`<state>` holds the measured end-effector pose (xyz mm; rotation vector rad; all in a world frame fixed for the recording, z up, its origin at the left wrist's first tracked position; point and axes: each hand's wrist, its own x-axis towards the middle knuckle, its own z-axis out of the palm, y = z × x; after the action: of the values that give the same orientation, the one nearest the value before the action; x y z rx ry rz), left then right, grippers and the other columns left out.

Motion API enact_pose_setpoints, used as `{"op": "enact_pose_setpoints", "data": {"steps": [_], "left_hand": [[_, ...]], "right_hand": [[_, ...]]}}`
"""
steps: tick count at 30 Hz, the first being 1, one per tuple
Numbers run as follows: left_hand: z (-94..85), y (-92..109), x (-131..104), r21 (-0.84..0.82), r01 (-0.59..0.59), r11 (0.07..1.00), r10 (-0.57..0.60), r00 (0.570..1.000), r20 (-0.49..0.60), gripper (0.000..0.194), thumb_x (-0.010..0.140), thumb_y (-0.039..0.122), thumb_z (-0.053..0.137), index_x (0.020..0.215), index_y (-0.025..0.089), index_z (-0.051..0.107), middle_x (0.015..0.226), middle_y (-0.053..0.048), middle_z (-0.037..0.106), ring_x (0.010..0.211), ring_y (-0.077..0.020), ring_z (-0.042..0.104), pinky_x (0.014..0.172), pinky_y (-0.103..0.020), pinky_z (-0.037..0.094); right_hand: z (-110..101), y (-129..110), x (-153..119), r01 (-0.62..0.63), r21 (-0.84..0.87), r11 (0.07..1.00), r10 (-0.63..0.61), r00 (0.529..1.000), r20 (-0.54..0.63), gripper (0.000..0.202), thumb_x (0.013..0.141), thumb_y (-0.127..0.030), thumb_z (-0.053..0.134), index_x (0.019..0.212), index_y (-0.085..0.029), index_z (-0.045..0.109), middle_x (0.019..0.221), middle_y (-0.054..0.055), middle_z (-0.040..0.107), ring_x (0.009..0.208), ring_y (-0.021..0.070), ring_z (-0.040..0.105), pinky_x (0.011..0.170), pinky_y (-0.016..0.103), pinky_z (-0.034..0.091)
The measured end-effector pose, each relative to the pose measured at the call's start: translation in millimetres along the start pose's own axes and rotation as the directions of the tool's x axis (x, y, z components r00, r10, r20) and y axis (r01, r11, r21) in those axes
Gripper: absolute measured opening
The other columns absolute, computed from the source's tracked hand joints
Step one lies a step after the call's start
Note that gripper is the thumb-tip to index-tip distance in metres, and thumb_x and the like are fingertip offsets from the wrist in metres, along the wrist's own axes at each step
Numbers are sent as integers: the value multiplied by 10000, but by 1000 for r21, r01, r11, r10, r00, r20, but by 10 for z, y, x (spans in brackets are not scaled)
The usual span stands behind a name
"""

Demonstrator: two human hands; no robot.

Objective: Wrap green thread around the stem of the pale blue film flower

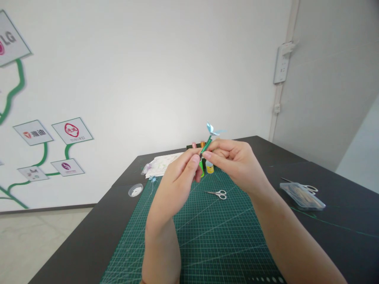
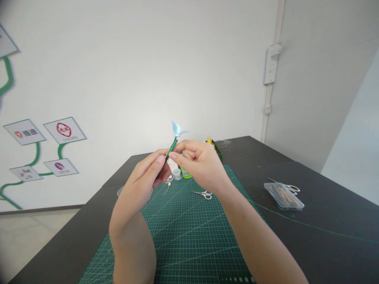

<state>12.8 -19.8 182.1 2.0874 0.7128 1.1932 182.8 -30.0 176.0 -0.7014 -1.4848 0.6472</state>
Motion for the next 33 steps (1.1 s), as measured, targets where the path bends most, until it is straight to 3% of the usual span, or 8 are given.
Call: {"op": "enact_pose_setpoints", "data": {"steps": [3, 8, 12, 17, 23, 26, 30, 33], "left_hand": [[-12, -11, 0, 103, -33, 994, 38, 998, -49, 362, 1072, 397, 439, 1155, 223, 746, 657, -1, 560, 635, -161, 528, 574, -272, 443], [-4, -10, -20, 63, 2, 998, 6, 991, -133, 292, 1053, 420, 499, 1162, 237, 699, 602, 34, 466, 574, -150, 457, 529, -264, 376], [-11, 11, -24, 36, 18, 999, -11, 978, -208, 224, 1050, 421, 519, 1100, 244, 646, 620, 45, 474, 540, -130, 425, 494, -247, 333], [-38, 34, -8, 128, 25, 991, 2, 979, -205, 188, 1044, 373, 509, 997, 235, 626, 629, 41, 540, 559, -132, 500, 519, -250, 364], [-57, 21, -16, 293, 66, 954, -38, 994, -101, 241, 1038, 333, 502, 855, 224, 614, 654, 37, 628, 563, -129, 527, 546, -263, 360], [-60, 9, -16, 387, 92, 918, -97, 995, -5, 267, 1020, 303, 505, 781, 223, 590, 664, 36, 660, 577, -137, 552, 559, -276, 357], [-50, 0, -20, 451, 60, 891, -129, 984, 125, 258, 1010, 279, 512, 771, 232, 596, 650, 46, 667, 588, -147, 561, 577, -287, 356], [-40, 7, -43, 465, 21, 885, -143, 963, 229, 249, 1007, 266, 512, 775, 235, 596, 635, 50, 670, 569, -147, 560, 564, -285, 350]], "right_hand": [[6, 9, -2, 8, -19, 1000, -8, 1000, -16, 283, 847, -418, 812, 725, -185, 706, 532, -46, 484, 499, 95, 404, 482, 259, 312], [-2, 18, 1, 66, -97, 993, -68, 998, -16, 179, 888, -331, 746, 804, -175, 769, 487, -74, 407, 467, 82, 335, 473, 258, 282], [-30, -1, -19, 140, -230, 963, -134, 990, 42, 153, 889, -262, 692, 807, -184, 796, 455, -103, 298, 447, 69, 252, 472, 259, 223], [-116, -85, -86, 167, -296, 940, -138, 983, 119, 145, 883, -231, 700, 791, -213, 810, 479, -100, 254, 448, 65, 220, 455, 256, 175], [-261, -256, -182, 139, -221, 965, -114, 986, 124, 138, 887, -249, 728, 810, -214, 837, 462, -86, 272, 431, 61, 208, 412, 248, 147], [-313, -329, -234, 144, -206, 968, -127, 987, 95, 164, 890, -295, 754, 771, -230, 845, 454, -56, 364, 430, 71, 278, 403, 251, 181], [-359, -357, -264, 155, -211, 965, -157, 988, 11, 154, 883, -343, 787, 773, -269, 864, 480, -16, 523, 437, 88, 362, 416, 268, 265], [-377, -315, -242, 181, -193, 964, -198, 977, -75, 102, 883, -311, 799, 814, -324, 874, 557, 7, 657, 514, 127, 542, 516, 293, 444]]}}
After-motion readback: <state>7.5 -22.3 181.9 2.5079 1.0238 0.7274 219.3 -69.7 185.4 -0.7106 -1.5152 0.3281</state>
